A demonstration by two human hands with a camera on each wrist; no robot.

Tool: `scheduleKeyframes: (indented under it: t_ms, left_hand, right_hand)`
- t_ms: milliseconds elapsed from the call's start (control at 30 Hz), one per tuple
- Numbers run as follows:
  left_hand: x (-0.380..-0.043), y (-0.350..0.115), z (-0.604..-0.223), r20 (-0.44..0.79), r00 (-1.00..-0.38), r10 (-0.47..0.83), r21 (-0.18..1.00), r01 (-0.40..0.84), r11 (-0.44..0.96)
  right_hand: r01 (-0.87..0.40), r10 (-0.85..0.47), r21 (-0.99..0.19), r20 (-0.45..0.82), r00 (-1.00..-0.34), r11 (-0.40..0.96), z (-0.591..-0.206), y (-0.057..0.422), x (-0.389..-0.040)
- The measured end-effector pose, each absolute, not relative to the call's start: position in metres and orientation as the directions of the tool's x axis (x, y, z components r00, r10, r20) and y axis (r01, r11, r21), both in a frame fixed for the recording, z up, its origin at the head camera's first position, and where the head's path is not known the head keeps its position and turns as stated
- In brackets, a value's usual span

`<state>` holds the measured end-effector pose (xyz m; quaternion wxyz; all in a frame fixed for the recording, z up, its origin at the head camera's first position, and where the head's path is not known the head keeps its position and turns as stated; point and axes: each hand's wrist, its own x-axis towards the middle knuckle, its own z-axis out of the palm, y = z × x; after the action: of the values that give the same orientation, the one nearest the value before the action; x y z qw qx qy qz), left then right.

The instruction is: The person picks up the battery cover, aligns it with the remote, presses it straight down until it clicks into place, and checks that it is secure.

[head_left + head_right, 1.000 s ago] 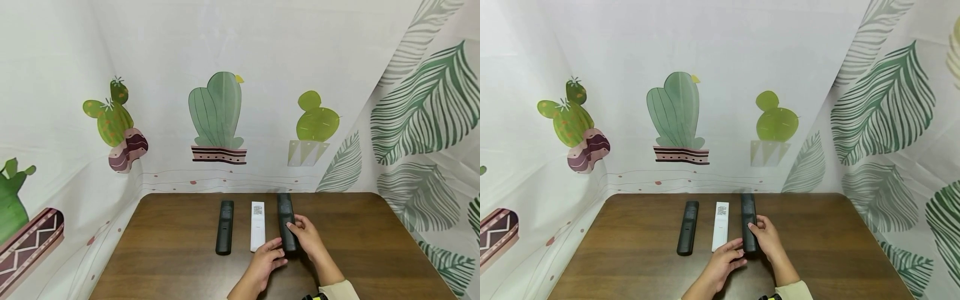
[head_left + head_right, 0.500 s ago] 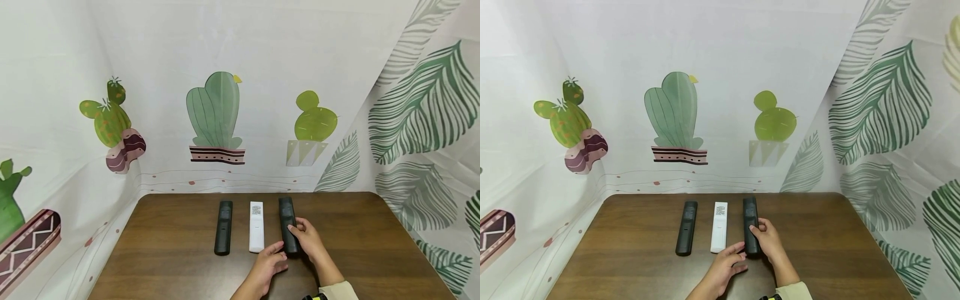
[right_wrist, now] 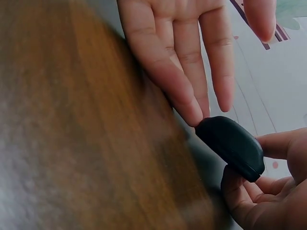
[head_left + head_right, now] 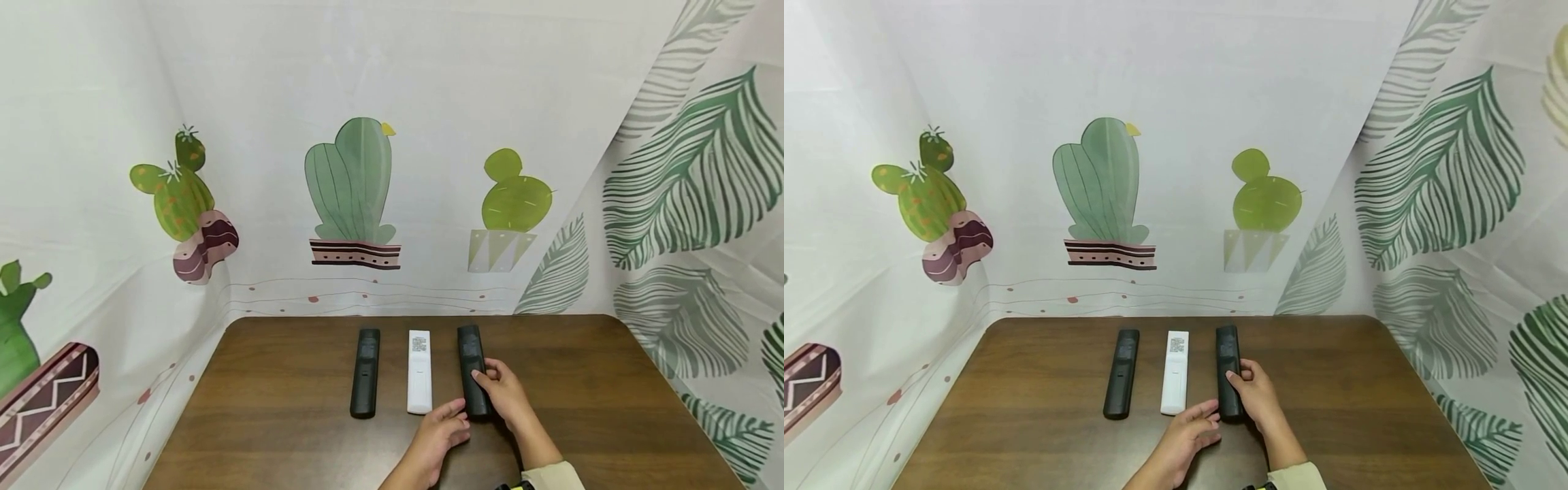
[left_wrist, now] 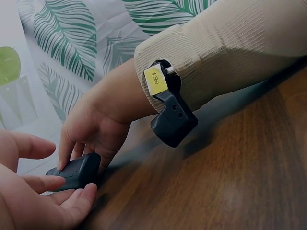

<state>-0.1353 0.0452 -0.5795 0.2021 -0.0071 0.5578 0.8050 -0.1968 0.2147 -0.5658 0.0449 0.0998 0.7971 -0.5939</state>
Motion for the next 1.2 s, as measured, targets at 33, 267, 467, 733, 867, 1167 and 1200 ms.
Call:
scheduleKeyframes:
  t_ms: [33, 267, 467, 733, 867, 1167, 1200]
  left_hand:
    - [-0.135, 0.045, -0.579, -0.233, -0.917, 0.323, 0.898, -0.33, -0.291]
    - [-0.137, 0.044, -0.58, -0.223, -0.902, 0.369, 0.917, -0.322, -0.234]
    - [-0.136, 0.043, -0.578, -0.23, -0.895, 0.383, 0.927, -0.321, -0.194]
    - [-0.136, 0.043, -0.579, -0.225, -0.889, 0.398, 0.933, -0.314, -0.175]
    - [-0.136, 0.043, -0.58, -0.221, -0.89, 0.399, 0.938, -0.306, -0.164]
    - [-0.134, 0.049, -0.582, -0.175, -0.917, 0.359, 0.977, -0.206, -0.051]
    - [-0.134, 0.049, -0.582, -0.172, -0.919, 0.355, 0.979, -0.199, -0.04]
  right_hand:
    - [0.211, 0.107, -0.937, -0.188, -0.976, 0.278, -0.566, 0.215, -0.197]
    - [0.197, 0.128, -0.936, -0.166, -0.978, 0.292, -0.569, 0.213, -0.197]
    - [0.171, 0.137, -0.93, -0.133, -0.982, 0.324, -0.572, 0.211, -0.198]
    - [0.152, 0.173, -0.85, -0.074, -0.982, 0.504, -0.576, 0.214, -0.198]
    - [0.138, 0.176, -0.794, -0.04, -0.984, 0.592, -0.573, 0.216, -0.196]
    - [0.125, 0.161, -0.72, -0.02, -0.987, 0.682, -0.568, 0.22, -0.195]
    - [0.124, 0.159, -0.718, -0.019, -0.987, 0.685, -0.569, 0.221, -0.196]
